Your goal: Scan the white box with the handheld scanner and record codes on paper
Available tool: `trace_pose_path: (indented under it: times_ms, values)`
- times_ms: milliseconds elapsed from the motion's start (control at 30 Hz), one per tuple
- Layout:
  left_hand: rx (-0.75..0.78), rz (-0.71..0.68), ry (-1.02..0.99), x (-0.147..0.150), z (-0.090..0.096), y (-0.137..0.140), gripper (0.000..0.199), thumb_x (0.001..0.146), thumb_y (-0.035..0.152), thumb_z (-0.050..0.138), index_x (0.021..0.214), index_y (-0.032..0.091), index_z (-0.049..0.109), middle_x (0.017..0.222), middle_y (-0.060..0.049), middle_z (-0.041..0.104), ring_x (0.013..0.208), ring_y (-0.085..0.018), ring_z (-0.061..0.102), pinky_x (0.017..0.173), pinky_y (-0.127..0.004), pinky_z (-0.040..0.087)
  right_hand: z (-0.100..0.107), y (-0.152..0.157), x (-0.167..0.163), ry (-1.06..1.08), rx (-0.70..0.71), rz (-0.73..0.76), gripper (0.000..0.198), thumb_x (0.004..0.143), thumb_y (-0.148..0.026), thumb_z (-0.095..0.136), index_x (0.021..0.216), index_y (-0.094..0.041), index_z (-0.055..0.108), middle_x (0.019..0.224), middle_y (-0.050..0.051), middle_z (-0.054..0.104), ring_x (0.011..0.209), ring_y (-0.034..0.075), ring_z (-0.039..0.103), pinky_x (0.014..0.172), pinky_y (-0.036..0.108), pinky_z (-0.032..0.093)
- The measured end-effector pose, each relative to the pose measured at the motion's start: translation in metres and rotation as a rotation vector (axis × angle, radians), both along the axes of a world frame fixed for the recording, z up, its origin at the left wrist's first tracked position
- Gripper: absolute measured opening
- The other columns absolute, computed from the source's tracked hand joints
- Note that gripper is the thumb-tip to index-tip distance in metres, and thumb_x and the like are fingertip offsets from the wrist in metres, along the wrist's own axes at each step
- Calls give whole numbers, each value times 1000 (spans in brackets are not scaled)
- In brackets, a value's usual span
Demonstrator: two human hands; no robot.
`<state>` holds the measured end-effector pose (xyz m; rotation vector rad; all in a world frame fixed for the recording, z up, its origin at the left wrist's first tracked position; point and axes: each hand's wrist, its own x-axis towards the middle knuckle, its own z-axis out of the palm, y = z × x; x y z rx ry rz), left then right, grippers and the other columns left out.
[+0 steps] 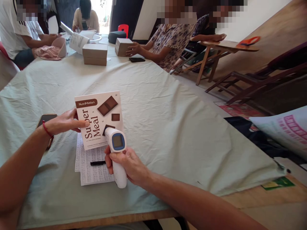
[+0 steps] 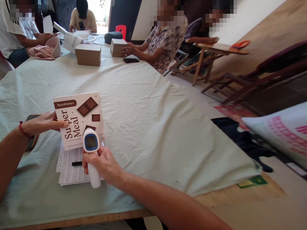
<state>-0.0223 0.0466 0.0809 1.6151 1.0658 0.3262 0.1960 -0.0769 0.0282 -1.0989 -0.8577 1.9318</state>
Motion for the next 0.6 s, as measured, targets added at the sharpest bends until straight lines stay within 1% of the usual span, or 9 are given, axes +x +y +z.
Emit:
trace_pose_path:
  times_ms: [100,233,333,467,600]
  values:
    - [3,11,8,0,0,0,62,74,48,74,126,20,55,124,-12,65,110,-31,64,82,-39,59,-1,0,-1,13,3,-7,25,59,-33,64,78,-18,55,56,-4,59,44,9,51,45,22,40]
    - [-4,19,12,0,1,-1,65,74,48,74,129,21,53,126,-12,64,111,-30,64,84,-40,58,-2,1,0,12,33,13,20,61,-31,63,73,-18,54,55,-4,58,44,10,51,45,23,41]
    - [-2,22,19,0,2,-2,65,74,49,74,129,21,53,126,-12,64,112,-30,63,84,-39,58,-3,1,0,18,24,14,19,61,-29,63,74,-18,54,55,-4,58,45,10,52,46,23,41]
    - [7,16,25,0,3,-2,66,75,50,73,130,20,53,126,-12,64,111,-29,63,81,-36,58,-2,-1,1,98,19,2,25,62,-30,67,81,-17,57,59,-4,60,47,10,54,49,23,43]
    - [14,-30,16,-3,2,1,67,77,50,72,134,21,51,127,-11,64,110,-29,63,81,-35,58,7,-5,2,184,14,-20,26,63,-29,71,81,-18,56,57,-5,57,47,9,52,51,24,48]
